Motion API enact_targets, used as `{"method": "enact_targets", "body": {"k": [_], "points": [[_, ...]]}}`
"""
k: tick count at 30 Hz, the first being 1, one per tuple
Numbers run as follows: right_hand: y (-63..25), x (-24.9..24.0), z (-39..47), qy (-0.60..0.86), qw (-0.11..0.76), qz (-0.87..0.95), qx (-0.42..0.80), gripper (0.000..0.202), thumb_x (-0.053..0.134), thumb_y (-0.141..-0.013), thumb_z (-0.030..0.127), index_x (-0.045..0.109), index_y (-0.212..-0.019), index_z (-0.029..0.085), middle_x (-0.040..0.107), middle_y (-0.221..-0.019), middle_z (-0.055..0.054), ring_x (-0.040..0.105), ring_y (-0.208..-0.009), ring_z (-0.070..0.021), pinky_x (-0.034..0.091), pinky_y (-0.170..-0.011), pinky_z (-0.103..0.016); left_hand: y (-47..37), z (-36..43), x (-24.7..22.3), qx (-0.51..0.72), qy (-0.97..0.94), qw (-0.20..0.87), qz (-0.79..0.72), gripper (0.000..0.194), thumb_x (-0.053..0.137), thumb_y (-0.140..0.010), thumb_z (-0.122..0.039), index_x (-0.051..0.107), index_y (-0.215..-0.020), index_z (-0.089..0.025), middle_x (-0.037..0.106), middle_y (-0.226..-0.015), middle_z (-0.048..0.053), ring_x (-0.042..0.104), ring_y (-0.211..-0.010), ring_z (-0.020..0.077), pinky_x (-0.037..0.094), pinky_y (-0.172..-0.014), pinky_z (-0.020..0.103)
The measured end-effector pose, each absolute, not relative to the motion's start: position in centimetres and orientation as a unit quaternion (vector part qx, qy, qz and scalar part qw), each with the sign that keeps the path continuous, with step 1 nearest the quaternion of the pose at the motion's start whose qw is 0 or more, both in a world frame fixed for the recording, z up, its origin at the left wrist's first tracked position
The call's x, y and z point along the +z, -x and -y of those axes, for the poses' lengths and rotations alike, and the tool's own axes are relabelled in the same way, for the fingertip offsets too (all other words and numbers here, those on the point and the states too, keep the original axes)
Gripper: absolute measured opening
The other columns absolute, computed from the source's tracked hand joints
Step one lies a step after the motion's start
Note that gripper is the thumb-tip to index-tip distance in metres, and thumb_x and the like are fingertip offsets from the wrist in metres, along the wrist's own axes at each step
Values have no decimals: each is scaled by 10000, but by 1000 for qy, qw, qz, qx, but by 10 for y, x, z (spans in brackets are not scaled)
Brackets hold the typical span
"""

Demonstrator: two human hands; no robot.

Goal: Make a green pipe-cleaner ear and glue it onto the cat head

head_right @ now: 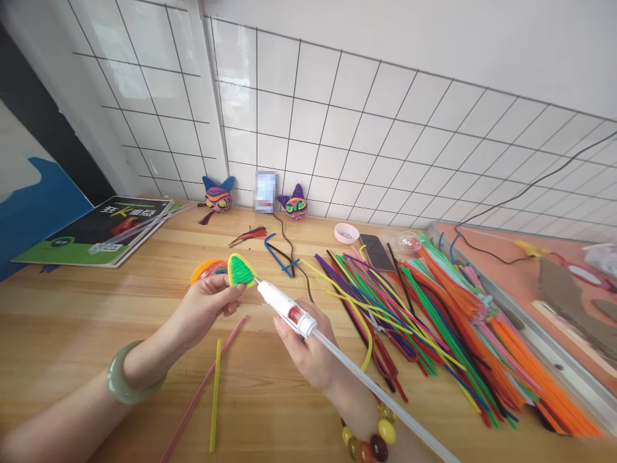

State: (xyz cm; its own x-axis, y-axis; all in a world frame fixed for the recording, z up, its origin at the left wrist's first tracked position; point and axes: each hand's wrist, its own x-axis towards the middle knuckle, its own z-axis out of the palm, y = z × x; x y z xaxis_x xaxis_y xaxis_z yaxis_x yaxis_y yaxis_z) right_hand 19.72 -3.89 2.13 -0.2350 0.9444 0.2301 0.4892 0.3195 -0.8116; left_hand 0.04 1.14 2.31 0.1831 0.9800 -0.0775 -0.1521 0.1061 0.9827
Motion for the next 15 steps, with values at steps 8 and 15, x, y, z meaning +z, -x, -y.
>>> {"method": "enact_targets", "body": {"k": [8,15], "points": [[-198,20,39,499,373,733,274,212,464,-828,282,389,-646,204,373,-535,36,392,-481,-112,349,-461,-222,1,-14,18,467,-445,631,-430,168,658,-665,-300,586,-634,-151,524,-490,-44,408,-415,52,321,-438,183],[-199,18,39,514,366,728,269,211,476,-821,294,397,-649,200,389,-537,36,409,-485,-109,361,-461,-216,0,-13,20,468,-443,629,-434,186,670,-654,-292,570,-606,-142,519,-479,-39,402,-416,52,319,-439,185]]}}
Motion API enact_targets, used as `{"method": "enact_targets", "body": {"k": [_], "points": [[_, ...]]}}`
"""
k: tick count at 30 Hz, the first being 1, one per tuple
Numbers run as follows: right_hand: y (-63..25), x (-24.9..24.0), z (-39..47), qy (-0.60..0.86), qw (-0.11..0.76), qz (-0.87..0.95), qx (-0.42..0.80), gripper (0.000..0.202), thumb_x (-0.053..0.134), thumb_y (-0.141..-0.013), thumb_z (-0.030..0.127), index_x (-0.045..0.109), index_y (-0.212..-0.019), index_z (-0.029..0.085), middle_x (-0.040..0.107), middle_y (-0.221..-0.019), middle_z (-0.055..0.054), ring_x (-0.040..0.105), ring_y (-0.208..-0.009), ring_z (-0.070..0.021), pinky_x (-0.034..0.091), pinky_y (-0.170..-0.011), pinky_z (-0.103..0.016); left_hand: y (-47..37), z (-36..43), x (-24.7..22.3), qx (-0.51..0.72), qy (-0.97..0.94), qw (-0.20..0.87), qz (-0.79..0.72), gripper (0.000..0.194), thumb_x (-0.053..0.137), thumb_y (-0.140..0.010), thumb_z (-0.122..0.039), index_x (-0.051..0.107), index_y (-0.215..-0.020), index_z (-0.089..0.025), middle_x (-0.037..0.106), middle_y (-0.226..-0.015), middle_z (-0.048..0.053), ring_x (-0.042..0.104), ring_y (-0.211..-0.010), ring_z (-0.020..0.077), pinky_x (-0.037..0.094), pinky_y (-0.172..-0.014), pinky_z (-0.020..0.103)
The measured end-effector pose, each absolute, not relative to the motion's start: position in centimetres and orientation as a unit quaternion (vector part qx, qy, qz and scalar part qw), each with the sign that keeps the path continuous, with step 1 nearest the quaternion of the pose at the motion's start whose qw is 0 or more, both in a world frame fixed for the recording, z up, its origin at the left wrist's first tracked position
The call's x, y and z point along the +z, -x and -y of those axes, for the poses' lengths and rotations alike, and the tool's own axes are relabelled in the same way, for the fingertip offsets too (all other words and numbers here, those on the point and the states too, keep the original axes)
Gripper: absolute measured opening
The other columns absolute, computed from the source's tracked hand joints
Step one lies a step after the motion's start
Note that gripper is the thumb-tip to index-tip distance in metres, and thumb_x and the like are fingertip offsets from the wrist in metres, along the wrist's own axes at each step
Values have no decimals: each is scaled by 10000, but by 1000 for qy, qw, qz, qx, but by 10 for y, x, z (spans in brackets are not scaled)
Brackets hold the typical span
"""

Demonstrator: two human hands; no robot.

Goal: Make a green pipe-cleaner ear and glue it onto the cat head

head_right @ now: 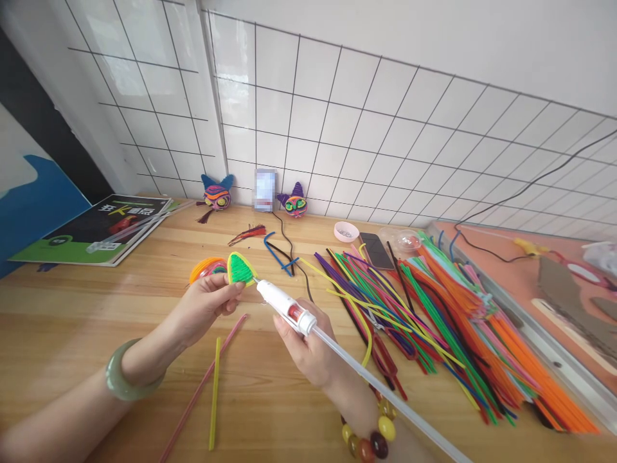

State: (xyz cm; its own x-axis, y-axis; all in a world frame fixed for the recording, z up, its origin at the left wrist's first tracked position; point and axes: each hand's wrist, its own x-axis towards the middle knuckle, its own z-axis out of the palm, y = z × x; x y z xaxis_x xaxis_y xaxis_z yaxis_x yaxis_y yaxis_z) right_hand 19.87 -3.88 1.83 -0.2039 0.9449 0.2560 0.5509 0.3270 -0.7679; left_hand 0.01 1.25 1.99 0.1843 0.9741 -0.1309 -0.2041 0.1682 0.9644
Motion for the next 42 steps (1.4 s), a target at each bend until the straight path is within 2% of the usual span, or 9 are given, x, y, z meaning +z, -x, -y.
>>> {"method": "enact_targets", "body": {"k": [8,15,42], "points": [[-200,18,39,509,363,729,279,217,453,-838,301,404,-651,202,361,-480,53,373,-413,-95,323,-400,-207,0,-13,20,463,-448,625,-440,201,680,-635,-303,566,-579,-147,496,-447,-47,398,-407,56,309,-431,191],[-199,19,39,514,371,729,259,230,481,-817,292,379,-633,201,360,-514,44,379,-458,-101,327,-435,-215,0,-14,17,468,-462,618,-431,175,667,-660,-275,563,-604,-146,497,-448,-52,392,-406,47,300,-423,180],[-201,14,41,522,350,713,312,210,452,-840,294,369,-668,206,348,-490,54,363,-423,-93,302,-411,-210,1,-14,17,470,-465,623,-418,185,663,-674,-264,543,-612,-138,495,-466,-56,394,-413,45,305,-434,179]]}}
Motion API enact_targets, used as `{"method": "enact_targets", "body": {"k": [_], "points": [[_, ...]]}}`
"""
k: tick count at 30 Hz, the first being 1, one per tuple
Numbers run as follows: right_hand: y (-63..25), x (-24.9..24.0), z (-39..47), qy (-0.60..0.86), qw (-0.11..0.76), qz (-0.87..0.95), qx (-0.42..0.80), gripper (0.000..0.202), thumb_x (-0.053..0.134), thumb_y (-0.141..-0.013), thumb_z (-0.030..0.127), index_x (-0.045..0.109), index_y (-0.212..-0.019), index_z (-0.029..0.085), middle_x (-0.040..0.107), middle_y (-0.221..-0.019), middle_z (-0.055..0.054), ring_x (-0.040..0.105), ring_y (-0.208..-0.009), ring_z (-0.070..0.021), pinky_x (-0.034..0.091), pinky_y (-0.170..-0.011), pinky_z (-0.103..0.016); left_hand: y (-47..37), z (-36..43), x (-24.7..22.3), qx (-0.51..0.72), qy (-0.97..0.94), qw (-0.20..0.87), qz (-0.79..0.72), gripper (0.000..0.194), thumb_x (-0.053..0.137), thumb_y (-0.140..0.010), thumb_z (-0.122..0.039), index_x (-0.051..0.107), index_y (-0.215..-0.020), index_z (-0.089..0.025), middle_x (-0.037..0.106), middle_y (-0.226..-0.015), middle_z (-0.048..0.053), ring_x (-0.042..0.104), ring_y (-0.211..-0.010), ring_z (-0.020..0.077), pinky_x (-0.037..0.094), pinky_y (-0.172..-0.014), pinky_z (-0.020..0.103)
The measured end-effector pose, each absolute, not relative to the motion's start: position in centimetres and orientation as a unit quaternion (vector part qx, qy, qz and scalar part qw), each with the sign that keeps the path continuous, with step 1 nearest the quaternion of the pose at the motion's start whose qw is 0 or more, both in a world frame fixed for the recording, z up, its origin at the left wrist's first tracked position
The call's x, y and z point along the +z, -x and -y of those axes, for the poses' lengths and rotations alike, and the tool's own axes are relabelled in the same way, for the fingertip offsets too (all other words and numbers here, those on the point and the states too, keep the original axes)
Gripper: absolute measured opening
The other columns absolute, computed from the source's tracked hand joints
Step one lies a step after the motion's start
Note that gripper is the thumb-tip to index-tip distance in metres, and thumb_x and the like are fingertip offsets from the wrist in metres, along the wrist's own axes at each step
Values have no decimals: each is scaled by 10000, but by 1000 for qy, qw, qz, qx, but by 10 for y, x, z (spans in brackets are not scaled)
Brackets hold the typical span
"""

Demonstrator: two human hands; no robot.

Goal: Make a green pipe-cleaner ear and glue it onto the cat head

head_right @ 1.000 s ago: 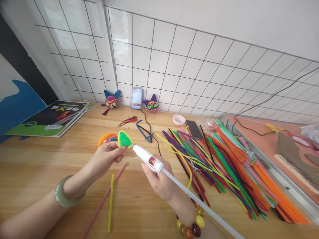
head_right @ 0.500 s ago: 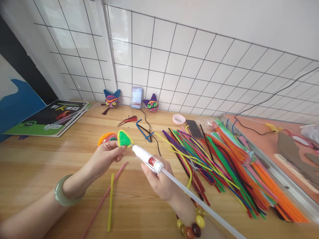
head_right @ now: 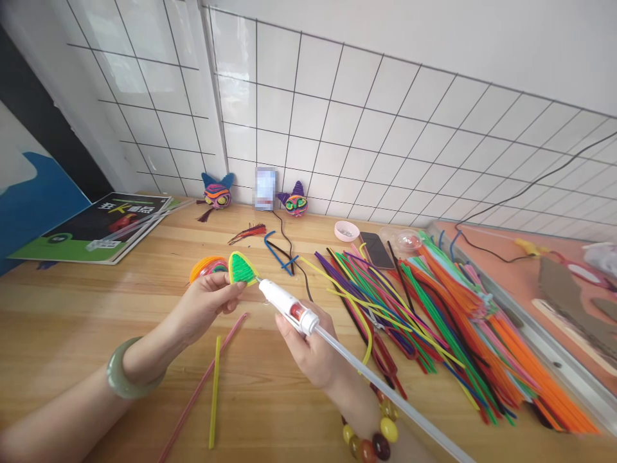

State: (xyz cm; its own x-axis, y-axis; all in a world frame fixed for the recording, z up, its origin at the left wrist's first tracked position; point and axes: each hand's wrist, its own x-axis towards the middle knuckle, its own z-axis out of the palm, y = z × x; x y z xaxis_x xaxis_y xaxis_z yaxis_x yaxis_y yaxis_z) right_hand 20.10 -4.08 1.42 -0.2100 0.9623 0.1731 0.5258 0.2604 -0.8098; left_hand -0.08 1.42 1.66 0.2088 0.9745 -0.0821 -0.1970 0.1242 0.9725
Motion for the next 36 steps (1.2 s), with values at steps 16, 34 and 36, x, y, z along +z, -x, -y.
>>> {"method": "enact_targets", "body": {"k": [16,34,36], "points": [[-202,10,42,525,356,710,305,229,469,-829,306,370,-648,208,360,-475,55,381,-405,-94,316,-396,-207,1,-13,17,469,-463,626,-418,179,664,-672,-258,545,-612,-139,498,-477,-53,397,-414,42,313,-434,174],[-201,13,41,520,353,716,303,240,470,-829,303,368,-636,204,370,-479,53,382,-412,-90,318,-400,-204,0,-14,18,461,-464,621,-431,190,656,-672,-261,544,-582,-137,490,-437,-54,388,-402,40,297,-414,165],[-201,12,41,521,354,713,307,246,459,-836,308,364,-633,206,357,-471,55,374,-403,-91,311,-388,-207,0,-13,18,461,-466,621,-430,186,655,-671,-259,546,-581,-139,490,-439,-54,389,-404,43,296,-416,167]]}}
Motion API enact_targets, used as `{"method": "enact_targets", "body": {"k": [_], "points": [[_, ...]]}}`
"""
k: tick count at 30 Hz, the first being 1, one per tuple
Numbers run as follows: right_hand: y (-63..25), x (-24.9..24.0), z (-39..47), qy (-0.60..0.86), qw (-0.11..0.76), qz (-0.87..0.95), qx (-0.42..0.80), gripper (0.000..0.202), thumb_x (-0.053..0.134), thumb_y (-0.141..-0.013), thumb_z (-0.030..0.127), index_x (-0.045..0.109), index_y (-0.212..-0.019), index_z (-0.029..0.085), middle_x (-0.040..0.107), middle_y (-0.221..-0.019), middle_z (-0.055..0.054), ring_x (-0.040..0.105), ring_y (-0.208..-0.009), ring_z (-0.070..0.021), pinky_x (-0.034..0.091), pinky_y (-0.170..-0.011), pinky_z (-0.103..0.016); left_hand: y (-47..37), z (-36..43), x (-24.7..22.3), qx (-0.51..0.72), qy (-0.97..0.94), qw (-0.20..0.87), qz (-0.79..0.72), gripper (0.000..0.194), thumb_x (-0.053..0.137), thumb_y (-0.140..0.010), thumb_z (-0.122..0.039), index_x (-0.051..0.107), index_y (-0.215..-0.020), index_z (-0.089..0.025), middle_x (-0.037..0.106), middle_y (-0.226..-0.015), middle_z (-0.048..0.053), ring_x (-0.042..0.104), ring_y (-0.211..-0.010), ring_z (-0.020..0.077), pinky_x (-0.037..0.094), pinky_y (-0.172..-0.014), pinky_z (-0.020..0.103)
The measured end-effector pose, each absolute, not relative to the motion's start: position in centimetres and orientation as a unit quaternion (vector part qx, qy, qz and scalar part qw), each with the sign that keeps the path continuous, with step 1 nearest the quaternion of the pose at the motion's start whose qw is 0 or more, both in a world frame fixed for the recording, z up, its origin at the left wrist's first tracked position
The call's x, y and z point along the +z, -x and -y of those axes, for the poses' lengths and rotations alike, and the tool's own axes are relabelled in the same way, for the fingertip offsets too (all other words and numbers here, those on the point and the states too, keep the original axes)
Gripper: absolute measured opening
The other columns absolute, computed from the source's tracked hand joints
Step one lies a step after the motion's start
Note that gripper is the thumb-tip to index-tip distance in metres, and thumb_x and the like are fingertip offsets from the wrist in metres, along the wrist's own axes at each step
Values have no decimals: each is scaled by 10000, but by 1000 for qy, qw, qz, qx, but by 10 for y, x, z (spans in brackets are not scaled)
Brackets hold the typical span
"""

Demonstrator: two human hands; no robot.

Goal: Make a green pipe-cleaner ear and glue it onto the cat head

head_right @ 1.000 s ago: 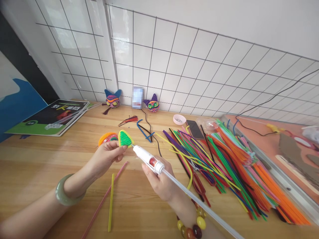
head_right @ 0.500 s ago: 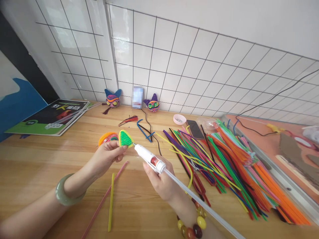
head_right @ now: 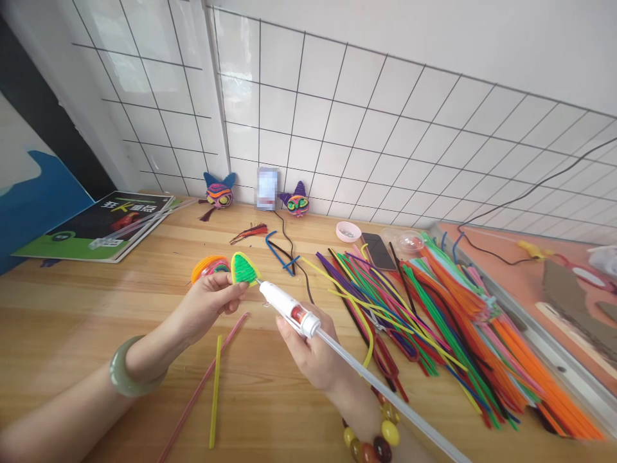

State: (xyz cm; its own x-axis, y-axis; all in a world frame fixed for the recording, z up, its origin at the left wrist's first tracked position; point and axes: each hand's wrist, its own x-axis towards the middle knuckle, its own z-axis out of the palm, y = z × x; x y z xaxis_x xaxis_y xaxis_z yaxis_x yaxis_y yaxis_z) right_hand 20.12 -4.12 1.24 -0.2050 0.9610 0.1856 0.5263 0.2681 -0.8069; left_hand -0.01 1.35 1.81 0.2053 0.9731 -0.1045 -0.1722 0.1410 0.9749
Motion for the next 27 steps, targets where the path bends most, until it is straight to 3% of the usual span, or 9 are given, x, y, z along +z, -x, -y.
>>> {"method": "enact_targets", "body": {"k": [17,27], "points": [[-201,15,43,516,366,709,312,249,484,-819,302,384,-616,199,380,-490,45,384,-433,-93,323,-411,-212,1,-13,17,461,-465,622,-428,183,658,-670,-272,556,-590,-143,492,-443,-58,387,-403,43,294,-422,174],[-205,15,39,451,429,607,494,262,462,-836,390,460,-699,166,358,-427,79,353,-349,-70,373,-403,-230,1,-14,16,461,-461,620,-437,180,645,-681,-289,568,-607,-144,499,-454,-51,398,-412,48,302,-429,179]]}}
